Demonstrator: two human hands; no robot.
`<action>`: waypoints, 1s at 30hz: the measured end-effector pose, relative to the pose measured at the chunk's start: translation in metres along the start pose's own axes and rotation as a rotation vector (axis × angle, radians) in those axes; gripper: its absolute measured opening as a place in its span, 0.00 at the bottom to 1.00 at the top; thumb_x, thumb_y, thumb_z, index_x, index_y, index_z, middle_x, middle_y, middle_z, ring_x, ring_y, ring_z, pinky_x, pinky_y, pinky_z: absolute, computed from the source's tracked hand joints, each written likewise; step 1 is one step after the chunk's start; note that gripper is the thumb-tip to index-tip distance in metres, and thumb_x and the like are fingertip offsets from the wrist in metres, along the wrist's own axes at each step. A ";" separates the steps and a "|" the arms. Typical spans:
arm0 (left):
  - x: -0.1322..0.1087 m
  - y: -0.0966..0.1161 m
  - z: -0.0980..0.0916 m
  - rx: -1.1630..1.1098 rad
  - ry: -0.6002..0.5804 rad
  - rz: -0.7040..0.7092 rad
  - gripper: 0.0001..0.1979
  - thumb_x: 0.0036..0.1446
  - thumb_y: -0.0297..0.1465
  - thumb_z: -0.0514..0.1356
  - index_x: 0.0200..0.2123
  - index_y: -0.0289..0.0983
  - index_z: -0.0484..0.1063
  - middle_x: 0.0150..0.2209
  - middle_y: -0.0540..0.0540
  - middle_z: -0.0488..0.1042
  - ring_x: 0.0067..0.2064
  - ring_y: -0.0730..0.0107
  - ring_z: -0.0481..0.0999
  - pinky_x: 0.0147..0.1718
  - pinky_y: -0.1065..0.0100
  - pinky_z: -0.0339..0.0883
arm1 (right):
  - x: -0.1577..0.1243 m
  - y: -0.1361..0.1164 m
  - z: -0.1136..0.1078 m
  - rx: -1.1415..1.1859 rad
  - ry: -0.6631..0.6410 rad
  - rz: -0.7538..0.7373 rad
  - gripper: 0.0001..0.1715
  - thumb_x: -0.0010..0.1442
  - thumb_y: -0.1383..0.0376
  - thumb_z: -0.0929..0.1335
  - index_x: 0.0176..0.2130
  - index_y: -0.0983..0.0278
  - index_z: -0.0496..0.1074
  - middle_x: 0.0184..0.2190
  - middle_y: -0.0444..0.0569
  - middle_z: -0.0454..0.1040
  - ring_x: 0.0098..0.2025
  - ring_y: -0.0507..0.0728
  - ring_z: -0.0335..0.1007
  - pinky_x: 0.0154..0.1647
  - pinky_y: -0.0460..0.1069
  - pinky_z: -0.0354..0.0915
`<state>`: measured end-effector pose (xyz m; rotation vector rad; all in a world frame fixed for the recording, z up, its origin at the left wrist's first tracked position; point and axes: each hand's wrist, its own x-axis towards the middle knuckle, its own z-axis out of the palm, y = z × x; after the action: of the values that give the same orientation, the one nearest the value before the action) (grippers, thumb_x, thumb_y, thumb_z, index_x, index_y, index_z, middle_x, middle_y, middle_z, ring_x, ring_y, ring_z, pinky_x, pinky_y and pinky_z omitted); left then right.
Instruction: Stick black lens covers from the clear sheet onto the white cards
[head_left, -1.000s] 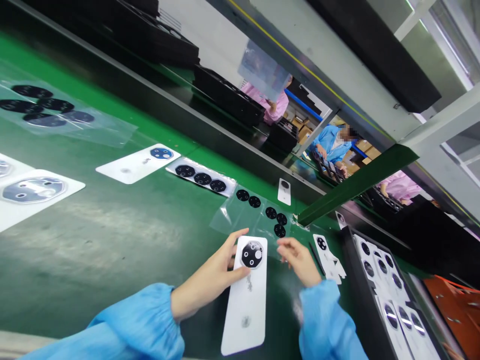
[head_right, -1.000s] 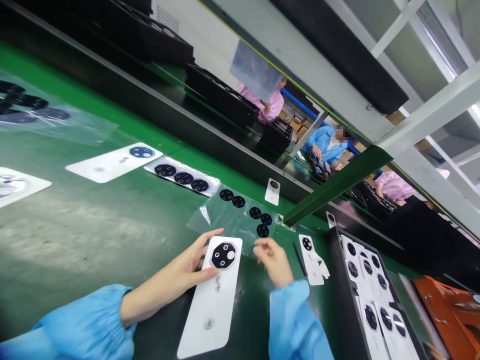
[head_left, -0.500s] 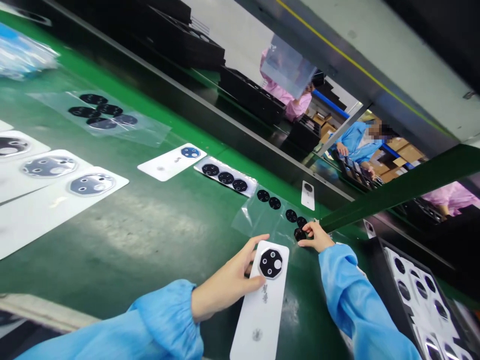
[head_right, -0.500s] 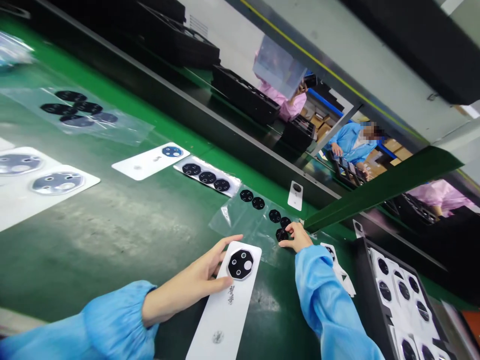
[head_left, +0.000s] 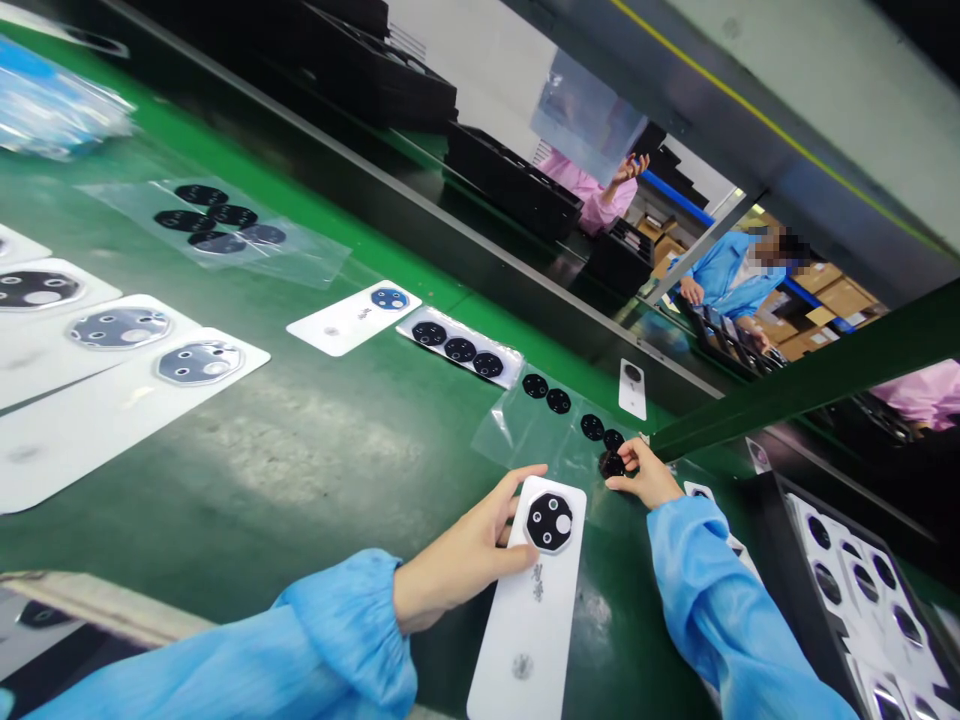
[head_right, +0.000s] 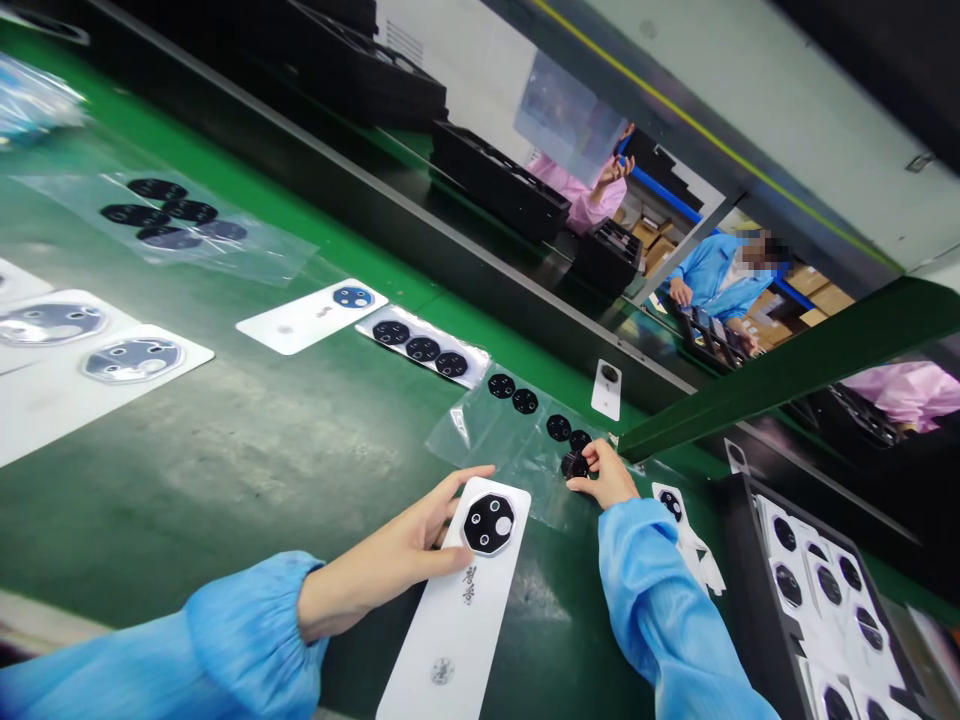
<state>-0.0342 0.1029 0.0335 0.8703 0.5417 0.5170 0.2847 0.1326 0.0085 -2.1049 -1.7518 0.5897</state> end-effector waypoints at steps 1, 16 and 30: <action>0.000 0.001 0.000 -0.005 0.002 -0.003 0.38 0.46 0.23 0.58 0.59 0.42 0.46 0.46 0.45 0.70 0.41 0.66 0.71 0.38 0.65 0.65 | -0.002 -0.001 0.001 0.003 0.011 -0.006 0.25 0.36 0.64 0.74 0.35 0.61 0.64 0.29 0.41 0.64 0.31 0.53 0.62 0.36 0.50 0.63; -0.002 0.005 0.002 -0.051 0.011 -0.022 0.38 0.46 0.23 0.60 0.59 0.42 0.47 0.47 0.45 0.70 0.42 0.66 0.72 0.39 0.65 0.65 | -0.018 -0.009 0.000 -0.030 0.057 -0.112 0.23 0.44 0.60 0.71 0.42 0.61 0.70 0.38 0.48 0.62 0.29 0.54 0.63 0.32 0.54 0.67; -0.003 0.006 0.001 -0.049 0.000 -0.010 0.38 0.48 0.26 0.61 0.59 0.44 0.47 0.45 0.46 0.71 0.41 0.66 0.72 0.38 0.65 0.65 | -0.026 -0.015 0.005 0.051 0.125 -0.148 0.22 0.47 0.59 0.69 0.44 0.60 0.69 0.41 0.50 0.63 0.31 0.54 0.62 0.40 0.55 0.68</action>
<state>-0.0373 0.1039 0.0393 0.8207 0.5310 0.5186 0.2655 0.1093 0.0143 -1.9148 -1.7834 0.4465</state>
